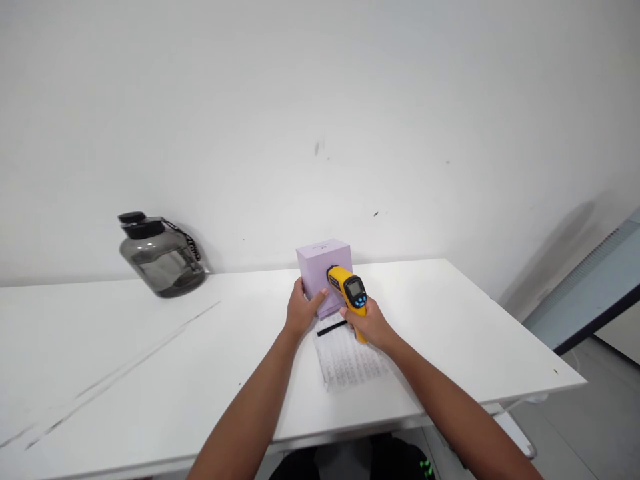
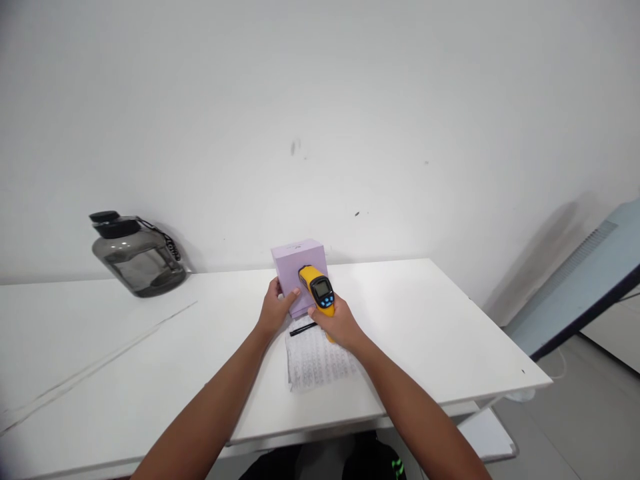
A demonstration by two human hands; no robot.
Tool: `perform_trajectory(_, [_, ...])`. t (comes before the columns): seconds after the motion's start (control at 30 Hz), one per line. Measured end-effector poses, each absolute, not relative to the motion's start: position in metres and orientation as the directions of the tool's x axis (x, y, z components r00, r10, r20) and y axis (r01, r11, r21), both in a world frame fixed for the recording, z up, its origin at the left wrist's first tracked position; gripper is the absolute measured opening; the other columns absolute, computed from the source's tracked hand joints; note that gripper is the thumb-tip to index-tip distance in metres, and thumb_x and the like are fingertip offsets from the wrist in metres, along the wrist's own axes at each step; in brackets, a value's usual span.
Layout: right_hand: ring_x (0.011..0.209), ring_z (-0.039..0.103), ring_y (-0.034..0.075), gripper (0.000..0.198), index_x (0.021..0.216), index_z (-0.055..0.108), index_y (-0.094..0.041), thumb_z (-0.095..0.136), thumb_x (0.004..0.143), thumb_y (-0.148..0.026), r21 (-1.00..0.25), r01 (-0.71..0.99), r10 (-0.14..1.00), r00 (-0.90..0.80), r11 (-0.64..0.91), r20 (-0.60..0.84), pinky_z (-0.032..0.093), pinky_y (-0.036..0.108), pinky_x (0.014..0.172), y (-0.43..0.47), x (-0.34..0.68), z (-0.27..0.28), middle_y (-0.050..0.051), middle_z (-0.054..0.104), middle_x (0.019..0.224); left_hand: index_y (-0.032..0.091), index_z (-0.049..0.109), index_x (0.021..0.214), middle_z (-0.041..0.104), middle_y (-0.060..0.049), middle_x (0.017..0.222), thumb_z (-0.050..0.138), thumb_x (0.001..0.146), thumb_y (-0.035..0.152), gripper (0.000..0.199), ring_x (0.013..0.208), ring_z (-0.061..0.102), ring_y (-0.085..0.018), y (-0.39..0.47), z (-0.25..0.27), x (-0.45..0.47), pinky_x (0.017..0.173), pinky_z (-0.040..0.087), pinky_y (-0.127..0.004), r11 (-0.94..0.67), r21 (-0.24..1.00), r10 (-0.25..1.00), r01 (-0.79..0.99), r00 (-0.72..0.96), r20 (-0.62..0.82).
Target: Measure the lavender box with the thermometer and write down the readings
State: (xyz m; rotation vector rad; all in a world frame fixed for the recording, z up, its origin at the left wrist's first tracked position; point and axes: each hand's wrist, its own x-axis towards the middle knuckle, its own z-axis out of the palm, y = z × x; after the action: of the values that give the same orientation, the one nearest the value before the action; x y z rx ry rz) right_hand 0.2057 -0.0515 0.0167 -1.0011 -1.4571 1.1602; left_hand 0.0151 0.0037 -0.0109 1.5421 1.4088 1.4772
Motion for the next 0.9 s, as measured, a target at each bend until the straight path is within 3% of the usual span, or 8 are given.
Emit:
perform_trajectory(0.37, [0.059, 0.051, 0.013, 0.034, 0.09, 0.056, -0.019, 0.071, 0.077, -0.047, -0.973, 0.024, 0.958, -0.18, 0.229, 0.222, 0.045, 0.029, 0.056, -0.0508, 0.2071, 0.0164, -0.001, 0.055, 0.072, 0.018, 0.052, 0.122, 0.063, -0.01, 0.119, 0.074, 0.073, 0.054, 0.064, 0.105, 0.061, -0.024, 0.0031, -0.0091, 0.0171, 0.092, 0.05, -0.041, -0.305, 0.92, 0.924, 0.246, -0.156, 0.348])
perform_trajectory(0.9, [0.058, 0.051, 0.013, 0.036, 0.098, 0.061, -0.017, 0.071, 0.077, -0.045, -0.974, 0.061, 0.965, -0.164, 0.216, 0.204, 0.044, 0.028, 0.055, -0.0502, 0.2076, 0.0159, -0.002, 0.055, 0.069, 0.018, 0.052, 0.122, 0.064, -0.011, 0.119, 0.075, 0.072, 0.052, 0.064, 0.105, 0.064, -0.025, 0.0004, -0.0049, 0.0185, 0.091, 0.052, -0.041, -0.295, 0.928, 0.933, 0.228, -0.142, 0.331])
